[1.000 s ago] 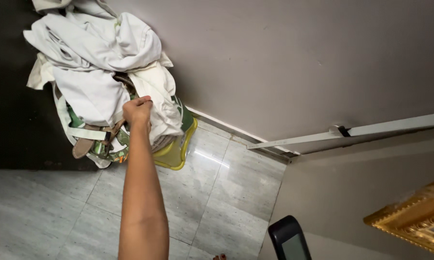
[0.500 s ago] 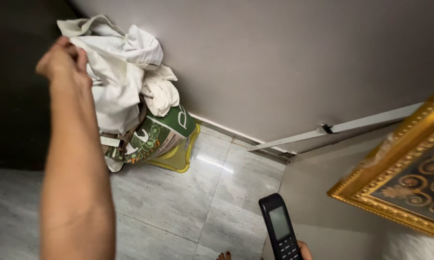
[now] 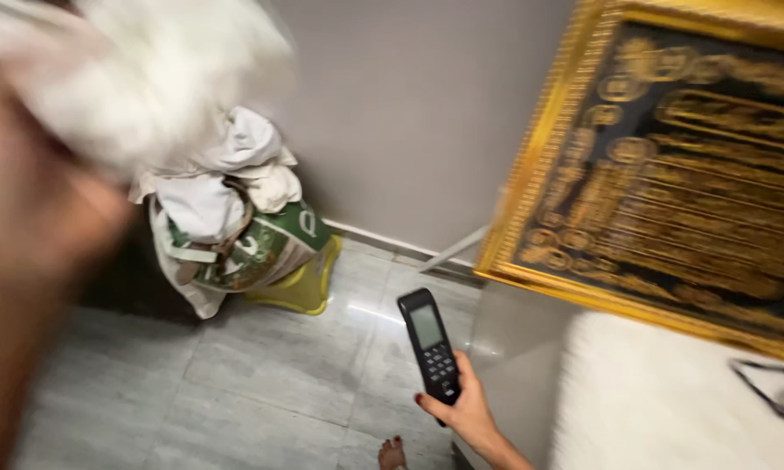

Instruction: The person clears off a desk surface, removes a box and various electronic cables from a drawer, and then uses a cloth to wipe down two remote controls one at a time.

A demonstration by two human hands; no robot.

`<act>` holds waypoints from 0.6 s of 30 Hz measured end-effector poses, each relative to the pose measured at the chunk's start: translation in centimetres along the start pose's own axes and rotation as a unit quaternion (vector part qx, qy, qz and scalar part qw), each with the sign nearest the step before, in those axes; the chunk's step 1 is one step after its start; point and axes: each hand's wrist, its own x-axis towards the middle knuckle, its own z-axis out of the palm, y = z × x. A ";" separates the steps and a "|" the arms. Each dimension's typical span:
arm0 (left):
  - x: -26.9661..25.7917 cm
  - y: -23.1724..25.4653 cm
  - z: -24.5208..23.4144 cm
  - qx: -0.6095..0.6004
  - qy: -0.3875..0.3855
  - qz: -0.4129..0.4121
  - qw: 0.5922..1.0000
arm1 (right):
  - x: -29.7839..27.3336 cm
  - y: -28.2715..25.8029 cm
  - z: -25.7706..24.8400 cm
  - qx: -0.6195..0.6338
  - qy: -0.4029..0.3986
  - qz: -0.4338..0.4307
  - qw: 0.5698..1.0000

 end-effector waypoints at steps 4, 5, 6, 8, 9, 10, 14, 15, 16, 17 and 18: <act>-14.0 -6.5 7.5 0.013 -0.022 -0.283 0.959 | -6.8 -6.4 -4.8 -0.048 0.026 -0.107 0.993; -16.7 -7.7 9.0 -0.019 -0.126 -0.287 0.949 | -8.8 -7.6 -6.9 -0.048 0.044 -0.109 0.992; -19.2 -9.1 10.6 -0.053 -0.228 -0.292 0.927 | -11.3 -8.6 -9.8 -0.092 0.053 -0.091 0.990; -23.4 -11.4 13.7 -0.077 -0.285 -0.319 0.901 | -16.0 -9.6 -15.8 -0.133 0.081 -0.066 0.986; -25.3 -12.4 15.4 -0.100 -0.324 -0.337 0.878 | -18.4 -9.6 -18.9 -0.222 0.120 -0.073 0.965; -26.8 -13.2 17.2 -0.100 -0.339 -0.351 0.867 | -20.5 -9.3 -21.4 -0.309 0.158 -0.074 0.935; -34.7 -16.1 23.9 -0.145 -0.421 -0.407 0.798 | -24.6 -5.2 -29.3 -0.429 0.219 -0.001 0.876; -36.5 -17.0 26.0 -0.101 -0.429 -0.413 0.797 | -24.8 -4.3 -30.6 -0.464 0.226 -0.011 0.857; -38.3 -17.8 27.8 -0.102 -0.433 -0.420 0.791 | -25.0 -3.8 -31.6 -0.459 0.197 0.016 0.866; -39.9 -18.7 29.4 -0.117 -0.462 -0.444 0.759 | -25.0 -3.4 -32.2 -0.453 0.167 0.042 0.875; -41.5 -19.8 30.7 -0.134 -0.486 -0.464 0.728 | -25.8 -3.3 -33.0 -0.455 0.169 0.048 0.873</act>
